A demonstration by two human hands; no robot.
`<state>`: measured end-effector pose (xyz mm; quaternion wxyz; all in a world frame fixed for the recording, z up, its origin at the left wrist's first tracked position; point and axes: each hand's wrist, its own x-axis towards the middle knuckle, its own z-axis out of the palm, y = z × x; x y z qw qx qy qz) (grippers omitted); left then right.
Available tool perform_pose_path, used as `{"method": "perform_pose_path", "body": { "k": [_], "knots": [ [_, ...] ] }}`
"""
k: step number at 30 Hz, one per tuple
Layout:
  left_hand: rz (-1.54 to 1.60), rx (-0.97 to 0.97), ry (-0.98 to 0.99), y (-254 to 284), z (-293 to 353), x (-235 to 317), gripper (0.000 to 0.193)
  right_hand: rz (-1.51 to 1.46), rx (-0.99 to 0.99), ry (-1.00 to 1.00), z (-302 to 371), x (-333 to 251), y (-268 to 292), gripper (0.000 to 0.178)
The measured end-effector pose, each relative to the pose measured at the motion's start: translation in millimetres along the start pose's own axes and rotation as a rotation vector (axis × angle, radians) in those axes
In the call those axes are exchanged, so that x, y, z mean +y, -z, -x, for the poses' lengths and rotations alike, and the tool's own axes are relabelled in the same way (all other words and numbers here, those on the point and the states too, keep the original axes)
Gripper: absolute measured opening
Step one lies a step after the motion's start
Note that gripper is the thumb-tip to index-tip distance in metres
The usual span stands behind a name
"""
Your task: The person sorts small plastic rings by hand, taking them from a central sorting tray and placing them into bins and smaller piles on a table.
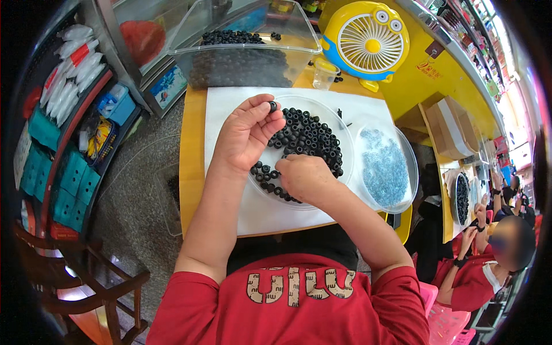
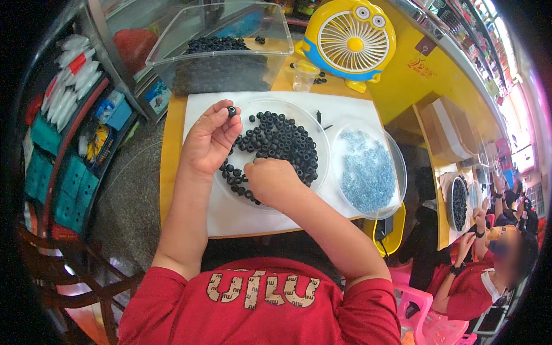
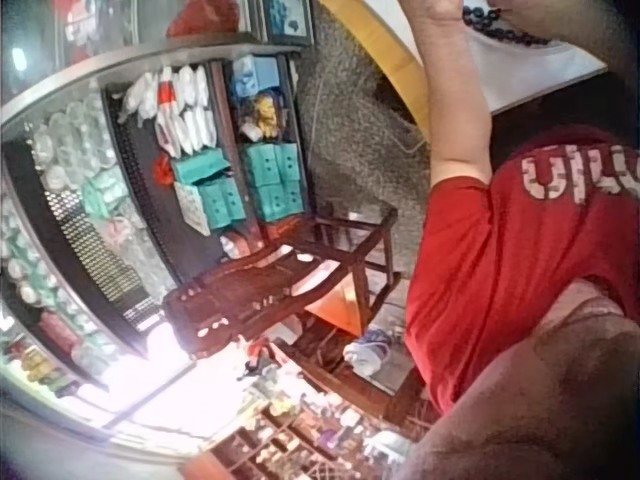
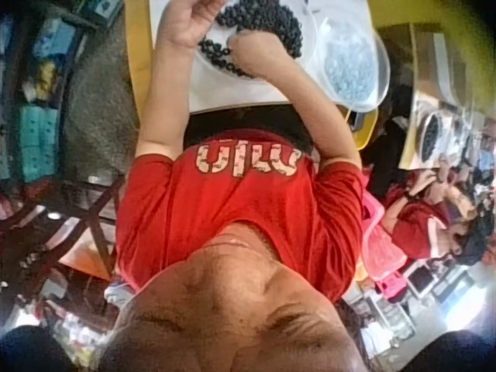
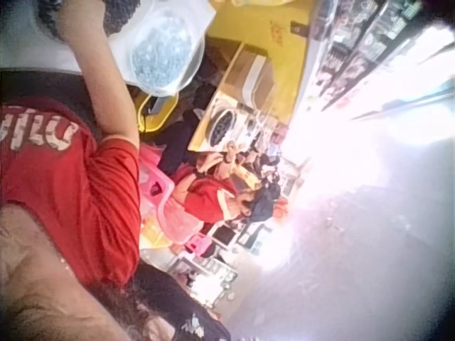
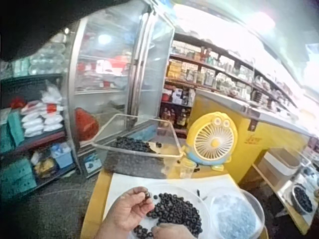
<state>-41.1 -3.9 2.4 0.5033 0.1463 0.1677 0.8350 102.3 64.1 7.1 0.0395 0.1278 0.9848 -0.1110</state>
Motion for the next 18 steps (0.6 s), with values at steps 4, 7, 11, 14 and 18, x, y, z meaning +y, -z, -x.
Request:
{"method": "perform_pose_path", "body": {
  "k": [4,7,11,14,18],
  "knots": [
    [-0.037,-0.015,0.023,-6.0,2.5,-2.6,0.013,0.108,-0.057,0.034,-5.1,-5.1,-1.7,0.01],
    [-0.07,-0.016,0.04,-8.2,2.4,-7.0,0.012,-0.075,0.065,-0.011,1.3,1.9,5.5,0.011],
    [-0.157,-0.007,0.116,-10.7,5.6,-15.2,0.014,-0.807,0.387,-0.228,21.9,31.8,29.5,0.008],
    [-0.233,-0.033,0.204,-15.2,7.3,-29.9,0.017,-1.039,0.509,-0.236,32.1,43.5,40.5,0.009],
    [-0.335,-0.035,0.289,-21.1,9.6,-42.3,0.019,-0.926,0.599,-0.124,38.1,42.1,47.6,0.012]
  ]
}}
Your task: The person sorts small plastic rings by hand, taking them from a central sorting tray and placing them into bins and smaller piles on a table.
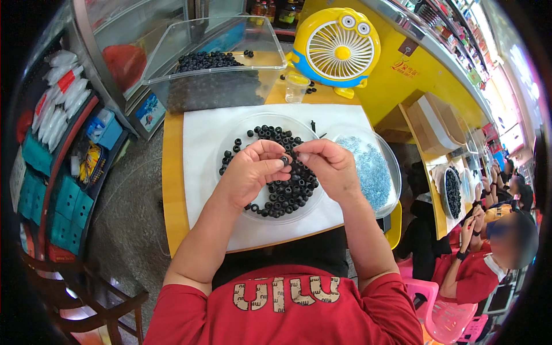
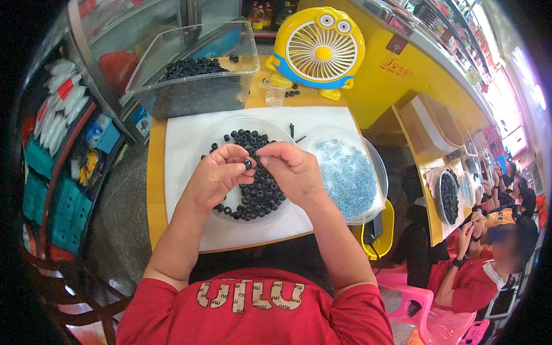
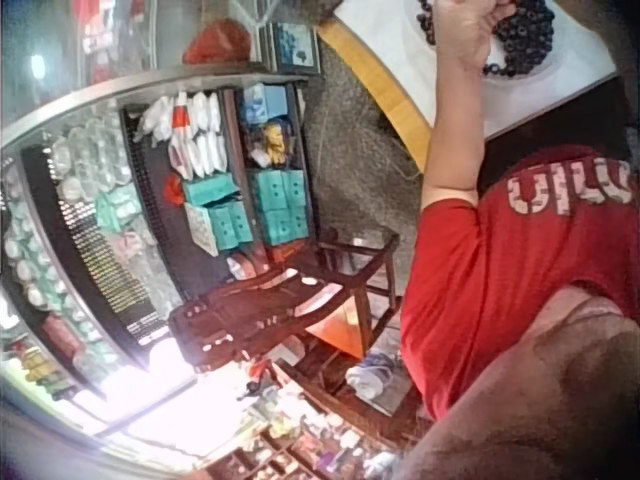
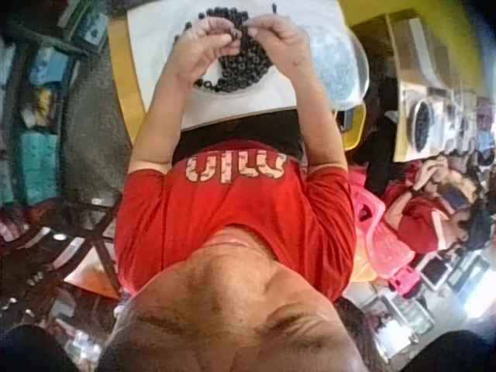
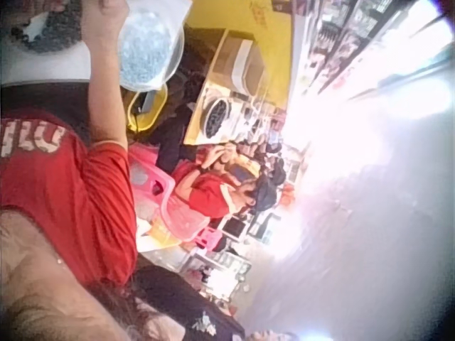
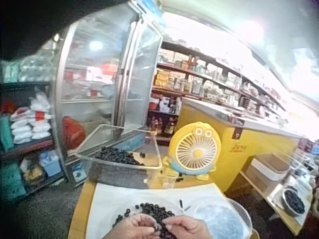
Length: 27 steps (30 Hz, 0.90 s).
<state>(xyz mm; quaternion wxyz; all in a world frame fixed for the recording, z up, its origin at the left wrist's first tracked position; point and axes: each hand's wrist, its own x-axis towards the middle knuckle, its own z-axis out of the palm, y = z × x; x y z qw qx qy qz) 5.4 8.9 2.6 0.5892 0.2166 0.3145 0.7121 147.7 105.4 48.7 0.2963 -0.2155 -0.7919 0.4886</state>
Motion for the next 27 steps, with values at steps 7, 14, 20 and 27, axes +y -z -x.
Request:
{"method": "perform_pose_path", "body": {
  "k": [7,14,20,27],
  "knots": [
    [-0.065,0.018,-0.039,-7.9,-1.6,-4.2,0.021,-0.028,0.009,0.113,0.6,19.8,-10.1,0.01],
    [-0.11,0.095,-0.147,-10.5,-1.5,-10.8,0.021,-0.2,0.068,-0.019,4.3,22.9,-20.3,0.01],
    [-0.082,0.146,-0.188,-14.5,0.7,-11.9,0.018,-0.244,0.179,-0.018,8.8,34.2,-33.4,0.012],
    [-0.125,0.218,-0.226,-18.0,2.3,-12.6,0.019,0.034,0.194,0.242,7.2,38.5,-29.2,0.013]
  ]
}}
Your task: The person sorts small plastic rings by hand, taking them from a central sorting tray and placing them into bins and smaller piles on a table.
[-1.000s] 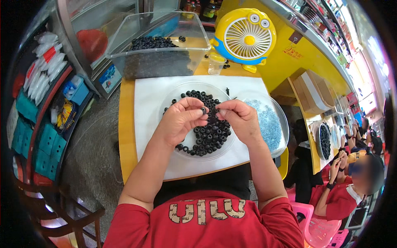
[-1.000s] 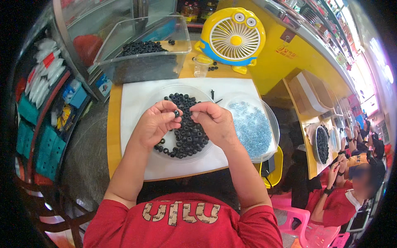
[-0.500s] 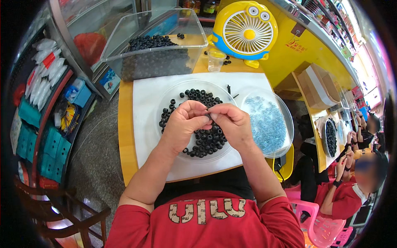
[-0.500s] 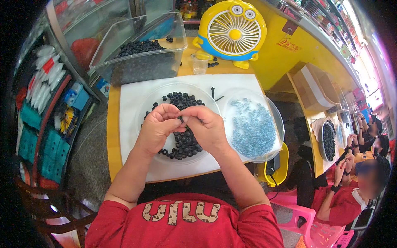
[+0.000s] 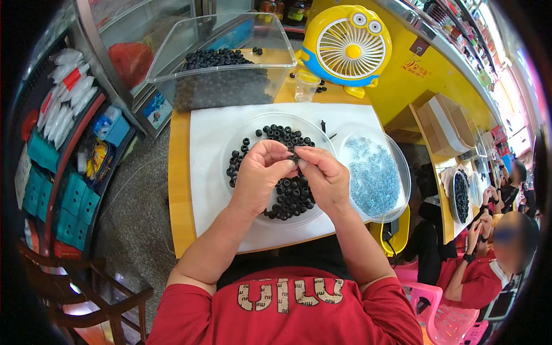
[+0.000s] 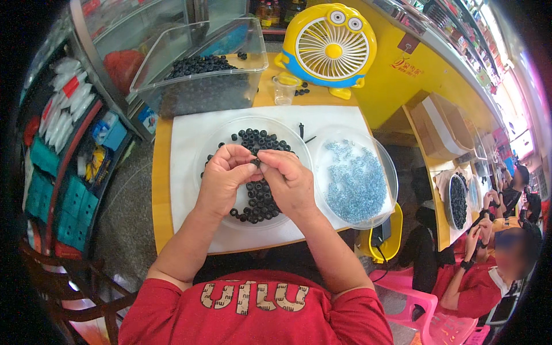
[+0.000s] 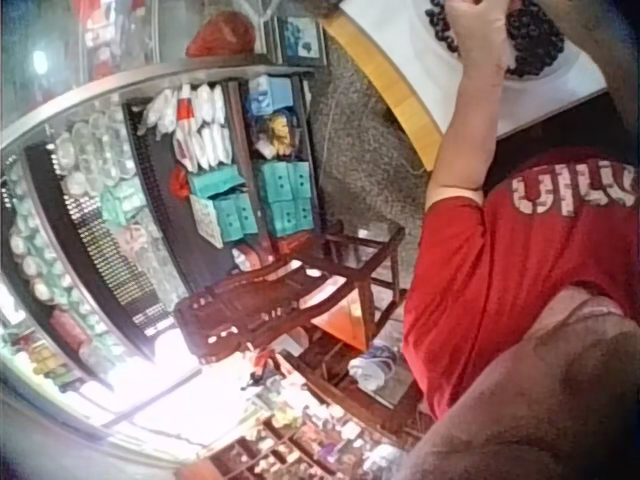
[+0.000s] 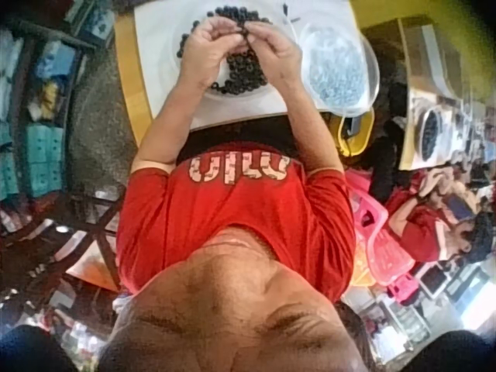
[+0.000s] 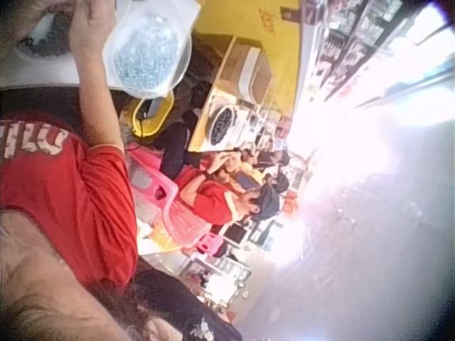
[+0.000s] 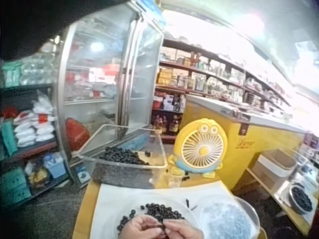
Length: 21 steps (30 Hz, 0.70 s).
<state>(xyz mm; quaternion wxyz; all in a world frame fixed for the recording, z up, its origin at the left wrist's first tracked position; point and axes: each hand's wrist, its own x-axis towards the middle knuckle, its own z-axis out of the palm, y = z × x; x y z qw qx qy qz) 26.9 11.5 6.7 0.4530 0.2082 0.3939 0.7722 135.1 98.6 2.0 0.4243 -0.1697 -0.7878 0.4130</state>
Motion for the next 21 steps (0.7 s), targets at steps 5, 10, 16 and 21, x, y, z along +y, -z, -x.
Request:
{"method": "perform_pose_path", "body": {
  "k": [5,10,16,21],
  "knots": [
    [-0.142,-0.011,-0.05,-3.6,2.1,2.0,0.021,0.053,-0.053,-0.084,-6.2,-13.9,7.3,0.012],
    [-0.168,-0.022,-0.029,-4.0,2.3,3.4,0.021,0.21,-0.155,0.051,-16.0,-19.5,16.8,0.013],
    [-0.063,-0.001,0.002,-2.1,0.9,3.6,0.023,0.115,-0.168,0.062,-10.7,-13.5,12.8,0.017],
    [0.007,0.045,0.021,3.0,-0.2,-2.6,0.025,0.289,-0.097,0.208,-5.2,-12.9,5.2,0.03]
  ]
}}
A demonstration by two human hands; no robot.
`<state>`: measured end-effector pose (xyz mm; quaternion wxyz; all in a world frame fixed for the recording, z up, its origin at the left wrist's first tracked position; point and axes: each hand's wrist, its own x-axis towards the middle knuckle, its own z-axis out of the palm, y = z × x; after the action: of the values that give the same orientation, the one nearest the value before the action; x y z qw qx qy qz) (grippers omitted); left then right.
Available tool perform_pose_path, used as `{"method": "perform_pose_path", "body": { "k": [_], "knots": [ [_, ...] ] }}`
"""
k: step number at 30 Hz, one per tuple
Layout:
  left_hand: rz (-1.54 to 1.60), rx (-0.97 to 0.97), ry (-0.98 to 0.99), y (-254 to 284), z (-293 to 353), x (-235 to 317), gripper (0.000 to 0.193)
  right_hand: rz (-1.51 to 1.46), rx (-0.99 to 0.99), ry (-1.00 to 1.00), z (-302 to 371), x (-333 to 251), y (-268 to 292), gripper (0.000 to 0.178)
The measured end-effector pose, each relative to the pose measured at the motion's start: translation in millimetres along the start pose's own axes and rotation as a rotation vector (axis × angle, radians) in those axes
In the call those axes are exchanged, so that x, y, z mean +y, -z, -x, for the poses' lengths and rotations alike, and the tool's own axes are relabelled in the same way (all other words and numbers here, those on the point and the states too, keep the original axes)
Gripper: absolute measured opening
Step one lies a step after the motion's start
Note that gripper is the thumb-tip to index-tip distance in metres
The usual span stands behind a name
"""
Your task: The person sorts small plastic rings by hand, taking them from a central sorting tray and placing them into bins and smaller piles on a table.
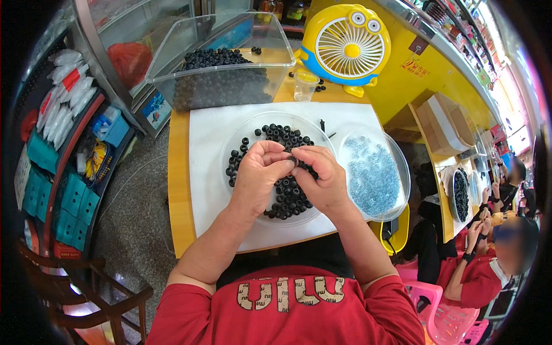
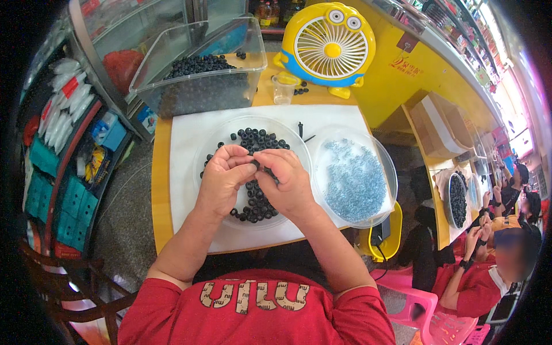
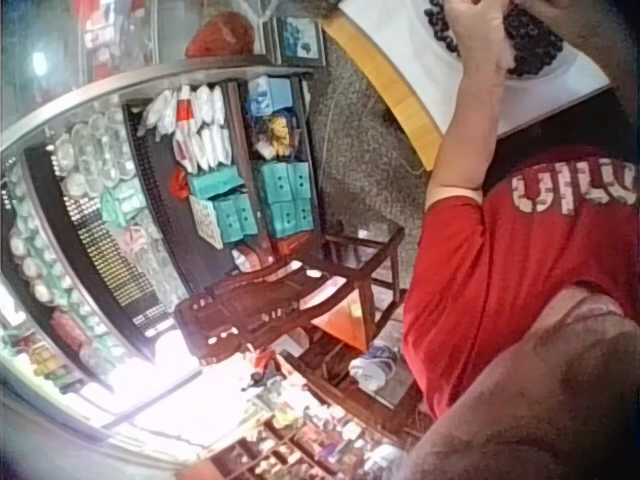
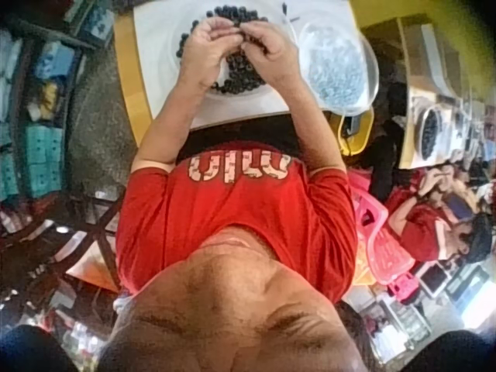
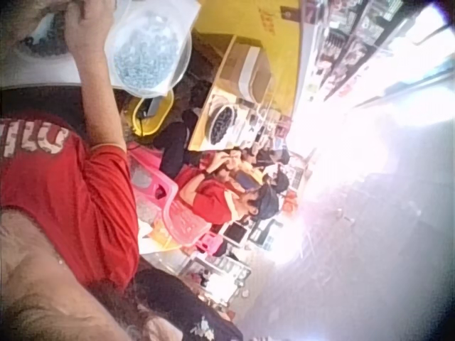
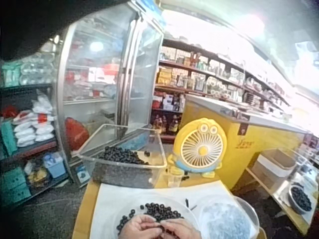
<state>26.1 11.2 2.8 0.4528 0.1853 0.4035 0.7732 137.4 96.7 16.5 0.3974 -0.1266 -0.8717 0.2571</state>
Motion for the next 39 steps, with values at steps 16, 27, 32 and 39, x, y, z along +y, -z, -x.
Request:
{"method": "perform_pose_path", "body": {
  "k": [16,27,32,39],
  "knots": [
    [0.014,0.016,0.018,-1.7,1.3,-4.8,0.026,-0.129,0.033,-0.176,5.1,0.9,-5.4,0.028],
    [-0.038,0.007,0.008,-4.3,4.2,-1.7,0.025,0.095,0.004,0.168,-2.3,7.7,4.1,0.027],
    [-0.025,0.023,0.018,-6.0,6.1,2.7,0.022,0.101,0.025,0.21,-1.0,12.4,-0.6,0.027],
    [-0.105,0.006,0.007,-3.0,3.2,1.1,0.022,0.074,-0.079,0.211,-5.7,10.7,2.6,0.025]
  ]
}}
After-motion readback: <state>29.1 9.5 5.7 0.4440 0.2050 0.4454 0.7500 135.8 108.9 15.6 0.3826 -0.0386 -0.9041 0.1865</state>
